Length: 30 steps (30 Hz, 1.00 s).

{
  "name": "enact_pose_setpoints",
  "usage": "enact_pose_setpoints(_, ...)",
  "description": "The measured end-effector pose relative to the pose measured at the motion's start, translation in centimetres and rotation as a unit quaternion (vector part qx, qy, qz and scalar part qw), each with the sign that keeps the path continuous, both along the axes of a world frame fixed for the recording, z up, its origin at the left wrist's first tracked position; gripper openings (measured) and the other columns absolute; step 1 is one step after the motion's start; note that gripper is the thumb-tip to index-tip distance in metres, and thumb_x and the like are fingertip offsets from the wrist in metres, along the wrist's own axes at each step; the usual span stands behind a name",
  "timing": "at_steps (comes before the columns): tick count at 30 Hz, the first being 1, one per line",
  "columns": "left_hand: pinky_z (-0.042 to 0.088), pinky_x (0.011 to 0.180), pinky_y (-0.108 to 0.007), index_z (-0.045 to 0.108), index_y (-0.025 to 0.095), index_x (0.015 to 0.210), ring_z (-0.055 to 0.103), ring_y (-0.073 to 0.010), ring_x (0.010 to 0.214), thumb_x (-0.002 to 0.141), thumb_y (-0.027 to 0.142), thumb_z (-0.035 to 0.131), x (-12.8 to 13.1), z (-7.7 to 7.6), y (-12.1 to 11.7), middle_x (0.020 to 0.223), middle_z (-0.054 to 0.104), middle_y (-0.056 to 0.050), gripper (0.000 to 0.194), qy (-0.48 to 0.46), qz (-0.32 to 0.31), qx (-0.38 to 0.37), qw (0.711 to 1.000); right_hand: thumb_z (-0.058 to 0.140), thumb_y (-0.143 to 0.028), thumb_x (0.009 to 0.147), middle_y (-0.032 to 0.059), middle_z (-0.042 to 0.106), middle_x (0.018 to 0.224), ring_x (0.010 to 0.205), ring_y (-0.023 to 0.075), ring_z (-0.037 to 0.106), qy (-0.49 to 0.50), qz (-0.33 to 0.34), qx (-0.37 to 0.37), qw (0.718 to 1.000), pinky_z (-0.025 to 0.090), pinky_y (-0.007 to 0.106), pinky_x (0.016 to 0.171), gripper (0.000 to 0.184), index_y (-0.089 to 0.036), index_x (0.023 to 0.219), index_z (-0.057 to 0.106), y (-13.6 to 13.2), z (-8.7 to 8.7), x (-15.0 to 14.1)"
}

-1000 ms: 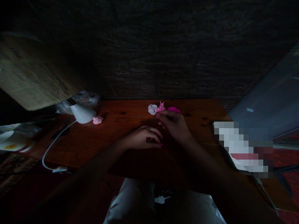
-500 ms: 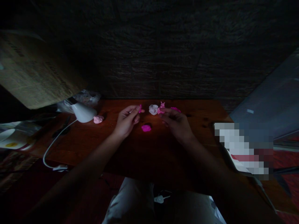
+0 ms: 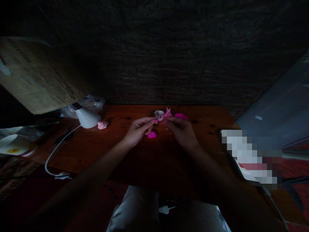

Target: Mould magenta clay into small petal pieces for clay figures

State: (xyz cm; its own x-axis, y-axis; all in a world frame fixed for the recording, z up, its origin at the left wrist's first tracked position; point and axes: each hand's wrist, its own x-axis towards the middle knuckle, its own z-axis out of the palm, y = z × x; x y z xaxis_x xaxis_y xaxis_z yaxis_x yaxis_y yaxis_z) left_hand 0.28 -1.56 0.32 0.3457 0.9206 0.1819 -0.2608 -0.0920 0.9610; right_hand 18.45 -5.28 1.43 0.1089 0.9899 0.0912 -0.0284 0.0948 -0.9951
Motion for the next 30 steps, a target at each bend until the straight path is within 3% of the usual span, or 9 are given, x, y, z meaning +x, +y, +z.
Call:
enact_pose_setpoints(4, 0.030, 0.047, -0.020, 0.078, 0.020, 0.096, 0.040, -0.0031, 0.049, 0.071, 0.042, 0.083, 0.00, -0.09, 0.02, 0.076, 0.072, -0.001, 0.034, 0.012, -0.001, 0.012, 1.000, 0.085, -0.047, 0.065, 0.0048, 0.076, 0.086, 0.074, 0.0185, 0.067, -0.008, 0.011, 0.016, 1.000, 0.050, 0.030, 0.063, 0.042, -0.022, 0.098, 0.077, -0.06, 0.21, -0.04)
enact_pose_setpoints(7, 0.036, 0.051, -0.020, 0.077, 0.019, 0.094, 0.048, -0.0040, 0.054, 0.070, 0.040, 0.083, -0.01, -0.08, -0.05, 0.088, 0.075, -0.003, 0.033, 0.013, 0.002, 0.017, 1.000, 0.085, -0.048, 0.065, 0.0055, 0.077, 0.088, 0.079, 0.0206, 0.069, -0.032, 0.014, 0.015, 0.999, 0.052, 0.032, 0.066, 0.038, -0.023, 0.092, 0.078, -0.18, 0.46, -0.08)
enact_pose_setpoints(15, 0.050, 0.069, -0.024, 0.075, 0.016, 0.090, 0.065, -0.0111, 0.074, 0.072, 0.040, 0.082, -0.09, -0.06, -0.24, 0.088, 0.076, -0.004, 0.030, 0.038, 0.010, 0.037, 0.999, 0.084, -0.047, 0.066, 0.0033, 0.077, 0.087, 0.074, 0.0187, 0.068, -0.050, 0.014, 0.025, 0.998, 0.054, 0.032, 0.064, 0.029, -0.025, 0.085, 0.079, -0.27, 0.19, -0.12)
enact_pose_setpoints(24, 0.053, 0.079, -0.027, 0.074, 0.017, 0.096, 0.069, -0.0150, 0.091, 0.074, 0.033, 0.081, 0.11, -0.32, -0.19, 0.101, 0.076, -0.007, 0.028, 0.046, 0.020, 0.057, 0.997, 0.090, -0.043, 0.059, 0.0046, 0.078, 0.093, 0.081, 0.0210, 0.071, 0.021, 0.026, 0.001, 0.999, 0.060, 0.039, 0.077, 0.031, -0.025, 0.083, 0.080, -0.51, 0.48, -0.37)
enact_pose_setpoints(30, 0.052, 0.076, -0.026, 0.076, 0.019, 0.099, 0.069, -0.0137, 0.087, 0.076, 0.036, 0.079, 0.12, -0.47, -0.25, 0.100, 0.077, -0.006, 0.028, 0.054, 0.010, 0.053, 0.997, 0.088, -0.042, 0.063, 0.0045, 0.078, 0.091, 0.080, 0.0206, 0.071, 0.010, 0.027, -0.003, 1.000, 0.060, 0.038, 0.076, 0.032, -0.024, 0.087, 0.080, -0.47, 0.39, -0.37)
